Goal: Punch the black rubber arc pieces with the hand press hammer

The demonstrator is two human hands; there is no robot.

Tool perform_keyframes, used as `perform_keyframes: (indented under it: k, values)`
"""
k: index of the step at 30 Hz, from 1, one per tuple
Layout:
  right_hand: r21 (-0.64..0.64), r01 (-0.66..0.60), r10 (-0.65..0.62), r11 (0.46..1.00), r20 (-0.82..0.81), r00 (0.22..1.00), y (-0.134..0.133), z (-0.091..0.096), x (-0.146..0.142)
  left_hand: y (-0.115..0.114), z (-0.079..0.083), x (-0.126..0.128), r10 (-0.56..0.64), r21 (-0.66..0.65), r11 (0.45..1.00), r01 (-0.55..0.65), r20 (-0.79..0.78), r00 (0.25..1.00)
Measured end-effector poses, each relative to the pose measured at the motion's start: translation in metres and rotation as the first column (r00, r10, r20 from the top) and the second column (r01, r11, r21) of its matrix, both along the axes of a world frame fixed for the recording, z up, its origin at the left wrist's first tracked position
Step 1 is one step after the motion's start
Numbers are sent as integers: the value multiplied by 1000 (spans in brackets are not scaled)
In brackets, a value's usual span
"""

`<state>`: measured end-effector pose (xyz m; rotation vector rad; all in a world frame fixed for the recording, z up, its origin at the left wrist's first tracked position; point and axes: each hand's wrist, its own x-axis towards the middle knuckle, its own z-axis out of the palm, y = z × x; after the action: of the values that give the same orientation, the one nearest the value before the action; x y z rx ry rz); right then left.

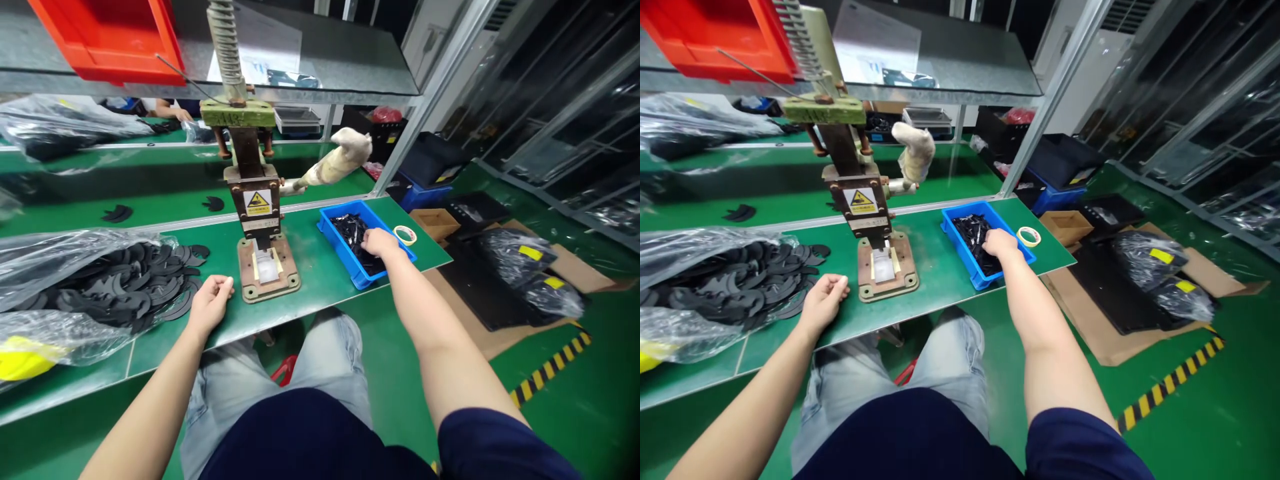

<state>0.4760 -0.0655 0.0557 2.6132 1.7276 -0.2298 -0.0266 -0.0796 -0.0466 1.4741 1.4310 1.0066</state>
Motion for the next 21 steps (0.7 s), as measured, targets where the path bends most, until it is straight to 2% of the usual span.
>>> perform_keyframes:
  k: [2, 5, 7, 9, 12, 14, 16, 18, 21]
  values:
    - [123, 50, -43, 991, -59, 997, -5, 8, 0, 1, -2, 0, 15, 31, 999, -17, 55, 998]
    - [323, 111, -50, 940, -192, 980, -13, 17, -8, 4, -7, -2, 45, 73, 996, -55, 138, 989]
    - [445, 111, 28, 889, -295, 955, -23, 17, -26, 6, -8, -4, 59, 99, 992, -76, 167, 984]
    - [534, 86, 162, 841, -401, 902, -41, 12, -55, 3, -6, -4, 79, 138, 985, -104, 180, 981]
    - [574, 29, 370, 818, -566, 737, -74, -8, -116, -13, 6, 3, 86, 266, 956, -123, 147, 985]
    - [556, -21, 462, 831, -668, 583, -96, -25, -159, -31, 18, 14, 13, 390, 919, -48, 92, 996]
    - [535, -48, 499, 844, -747, 439, -112, -39, -194, -50, 31, 27, -133, 489, 867, 99, 35, 991]
    - [517, -49, 503, 855, -801, 323, -124, -48, -218, -66, 42, 40, -273, 542, 809, 229, 1, 962]
    - [495, -36, 491, 868, -847, 205, -132, -52, -233, -80, 52, 51, -366, 581, 750, 316, -33, 930]
